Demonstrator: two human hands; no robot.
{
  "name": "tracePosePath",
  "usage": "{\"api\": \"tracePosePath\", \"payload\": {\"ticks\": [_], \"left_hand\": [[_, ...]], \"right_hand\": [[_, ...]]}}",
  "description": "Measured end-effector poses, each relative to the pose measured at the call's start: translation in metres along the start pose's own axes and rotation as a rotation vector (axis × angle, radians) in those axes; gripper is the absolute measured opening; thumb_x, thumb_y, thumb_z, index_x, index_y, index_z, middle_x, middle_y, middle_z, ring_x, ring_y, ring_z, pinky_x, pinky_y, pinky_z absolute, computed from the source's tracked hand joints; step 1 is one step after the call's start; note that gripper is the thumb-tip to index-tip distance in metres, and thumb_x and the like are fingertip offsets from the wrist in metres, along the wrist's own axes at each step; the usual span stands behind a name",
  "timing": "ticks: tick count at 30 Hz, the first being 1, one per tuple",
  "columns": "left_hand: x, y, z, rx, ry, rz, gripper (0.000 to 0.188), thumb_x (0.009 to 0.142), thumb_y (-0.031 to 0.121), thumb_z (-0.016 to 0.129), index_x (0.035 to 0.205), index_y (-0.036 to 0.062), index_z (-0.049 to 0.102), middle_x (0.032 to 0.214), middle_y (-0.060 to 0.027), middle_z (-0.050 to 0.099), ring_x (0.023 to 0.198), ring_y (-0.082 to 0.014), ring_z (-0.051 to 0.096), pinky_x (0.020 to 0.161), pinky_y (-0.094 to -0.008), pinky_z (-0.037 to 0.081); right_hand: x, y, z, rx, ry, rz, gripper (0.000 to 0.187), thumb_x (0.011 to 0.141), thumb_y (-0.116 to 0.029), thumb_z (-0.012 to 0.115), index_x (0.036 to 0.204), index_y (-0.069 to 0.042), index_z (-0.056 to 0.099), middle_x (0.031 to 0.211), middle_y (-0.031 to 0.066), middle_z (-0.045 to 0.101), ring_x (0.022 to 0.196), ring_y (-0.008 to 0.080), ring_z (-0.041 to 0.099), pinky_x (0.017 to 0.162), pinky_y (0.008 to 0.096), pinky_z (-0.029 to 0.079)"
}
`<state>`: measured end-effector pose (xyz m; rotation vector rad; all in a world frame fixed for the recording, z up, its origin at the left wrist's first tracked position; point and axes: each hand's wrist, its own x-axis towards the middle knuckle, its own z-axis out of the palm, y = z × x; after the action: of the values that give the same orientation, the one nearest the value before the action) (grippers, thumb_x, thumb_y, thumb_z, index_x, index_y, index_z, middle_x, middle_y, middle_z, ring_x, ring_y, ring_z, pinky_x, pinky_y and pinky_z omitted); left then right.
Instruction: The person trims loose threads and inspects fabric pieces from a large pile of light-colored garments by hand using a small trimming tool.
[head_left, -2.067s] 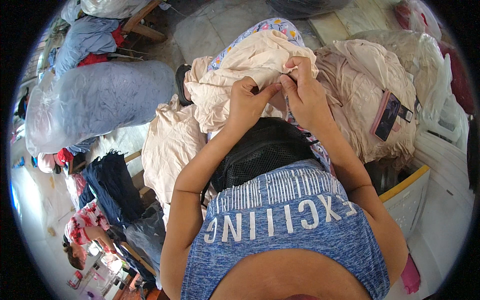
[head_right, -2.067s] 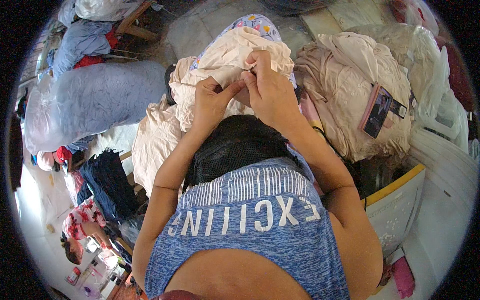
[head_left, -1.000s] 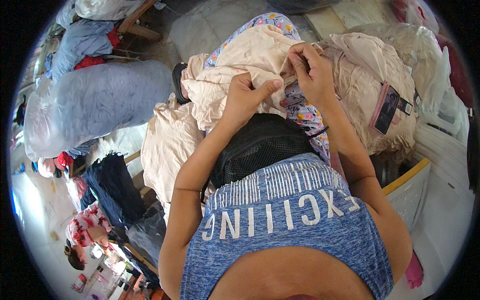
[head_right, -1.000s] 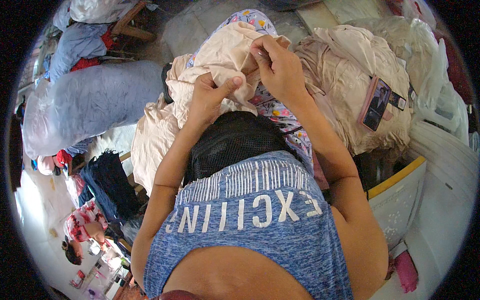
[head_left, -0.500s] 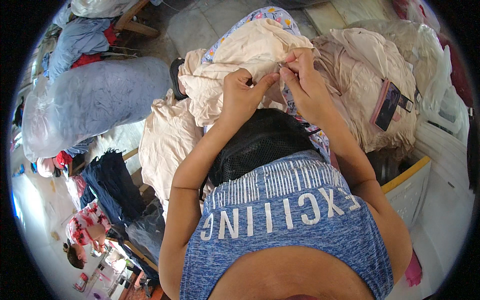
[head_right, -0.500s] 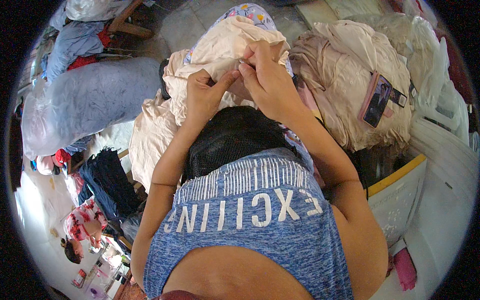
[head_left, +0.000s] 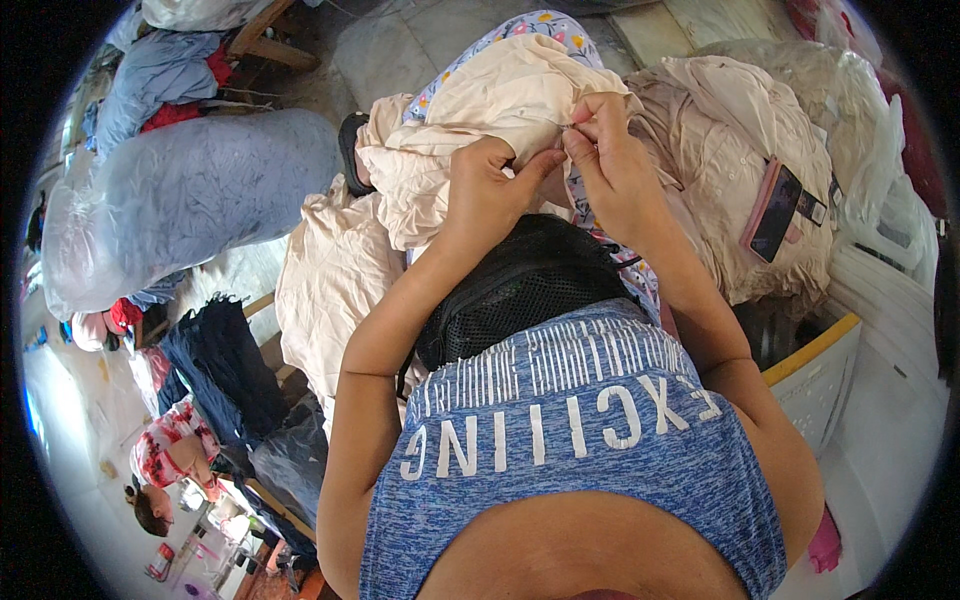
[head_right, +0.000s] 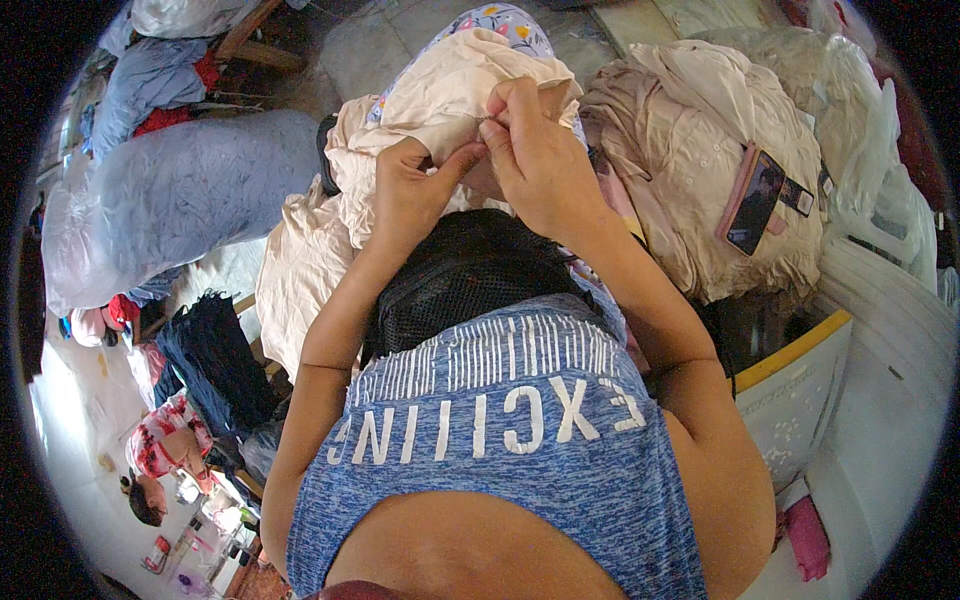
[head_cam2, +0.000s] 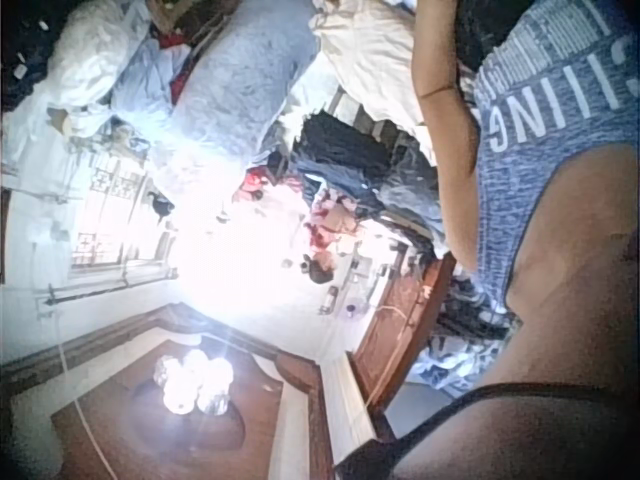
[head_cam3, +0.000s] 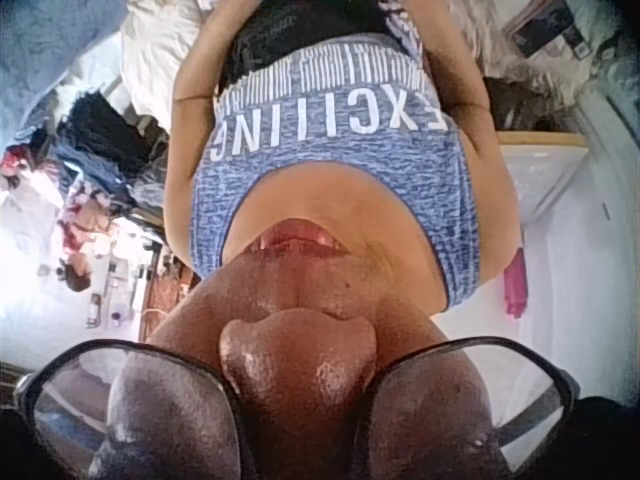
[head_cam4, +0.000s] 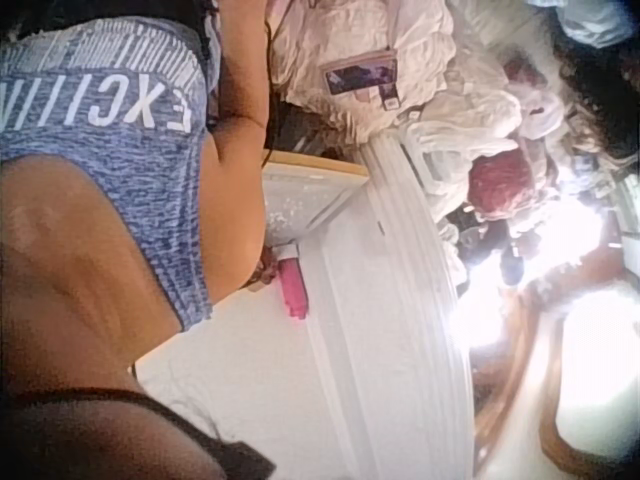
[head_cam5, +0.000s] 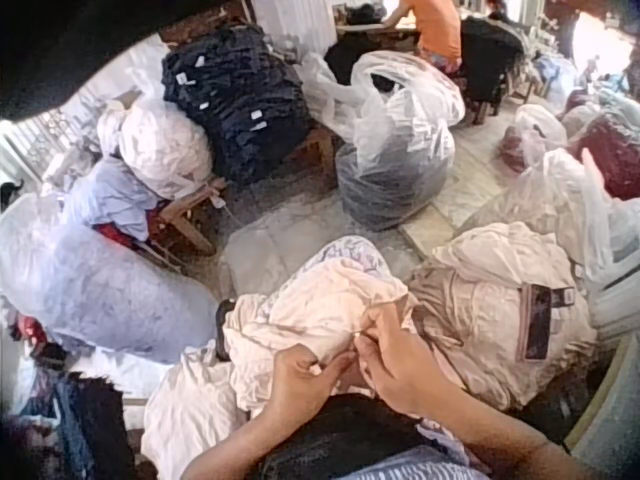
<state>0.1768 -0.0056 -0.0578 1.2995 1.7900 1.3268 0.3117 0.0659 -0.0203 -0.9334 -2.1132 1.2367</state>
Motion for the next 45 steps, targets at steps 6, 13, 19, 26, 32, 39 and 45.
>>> {"api": "tracePosePath", "payload": {"ticks": [6,13,19,26,32,39,45], "left_hand": [[-0.001,0.001,0.000,-0.101,-0.016,-0.058,0.028,0.068,0.017,0.072,0.056,-0.0032,0.057,0.046,-0.0082,0.052,0.041,-0.0079,0.042,0.037,-0.0264,0.031],[0.000,0.020,-0.005,-0.355,-0.065,-0.187,0.019,0.072,0.011,0.068,0.082,-0.0030,0.060,0.069,-0.0035,0.061,0.058,-0.0080,0.054,0.050,-0.0214,0.042],[0.002,0.023,-0.002,-0.648,-0.080,-0.265,0.024,0.075,0.007,0.065,0.096,-0.0019,0.056,0.082,-0.0033,0.061,0.072,-0.0080,0.057,0.064,-0.0212,0.046],[0.002,0.004,-0.005,-0.773,-0.145,-0.490,0.020,0.076,0.011,0.065,0.092,-0.0002,0.059,0.078,-0.0018,0.062,0.065,-0.0071,0.055,0.058,-0.0203,0.044],[0.003,0.005,-0.008,-0.388,-0.372,-0.327,0.021,0.077,0.011,0.064,0.093,-0.0023,0.059,0.082,-0.0052,0.063,0.070,-0.0093,0.058,0.061,-0.0224,0.047],[0.001,0.020,0.000,-0.316,-0.041,-0.179,0.015,0.075,0.011,0.064,0.079,-0.0027,0.061,0.062,-0.0022,0.059,0.053,-0.0044,0.049,0.046,-0.0208,0.038],[0.001,0.025,-0.006,-0.052,-0.086,-0.174,0.017,0.074,0.013,0.064,0.072,-0.0033,0.059,0.057,-0.0055,0.057,0.051,-0.0060,0.048,0.043,-0.0237,0.036]], "right_hand": [[-0.001,0.002,-0.002,-0.024,-0.007,-0.019,0.014,0.085,-0.012,0.044,0.096,-0.006,0.035,0.075,0.0195,0.056,0.072,0.0379,0.056,0.059,0.0426,0.042],[0.000,0.007,-0.009,0.118,-0.037,-0.020,0.027,0.084,-0.015,0.051,0.106,-0.007,0.039,0.072,0.0170,0.057,0.064,0.0304,0.058,0.056,0.0347,0.043],[0.008,0.034,-0.002,0.059,0.049,-0.044,0.018,0.080,-0.011,0.055,0.097,-0.006,0.053,0.071,0.0123,0.058,0.061,0.0259,0.057,0.056,0.0304,0.043],[0.006,0.023,-0.006,-0.056,0.010,-0.348,0.010,0.076,-0.005,0.053,0.085,-0.005,0.054,0.070,0.0123,0.057,0.062,0.0312,0.056,0.056,0.0323,0.044],[0.022,0.038,-0.019,-0.251,0.181,-0.204,0.008,0.078,-0.009,0.052,0.085,-0.008,0.053,0.069,0.0135,0.056,0.061,0.0315,0.056,0.053,0.0347,0.042],[0.005,0.022,-0.016,0.138,-0.084,0.012,0.020,0.086,-0.015,0.046,0.101,-0.004,0.038,0.081,0.0145,0.054,0.078,0.0256,0.056,0.063,0.0337,0.041],[-0.004,0.009,-0.004,0.222,-0.089,0.007,0.021,0.085,-0.010,0.044,0.102,0.000,0.035,0.089,0.0172,0.049,0.085,0.0275,0.052,0.075,0.0344,0.039]]}}
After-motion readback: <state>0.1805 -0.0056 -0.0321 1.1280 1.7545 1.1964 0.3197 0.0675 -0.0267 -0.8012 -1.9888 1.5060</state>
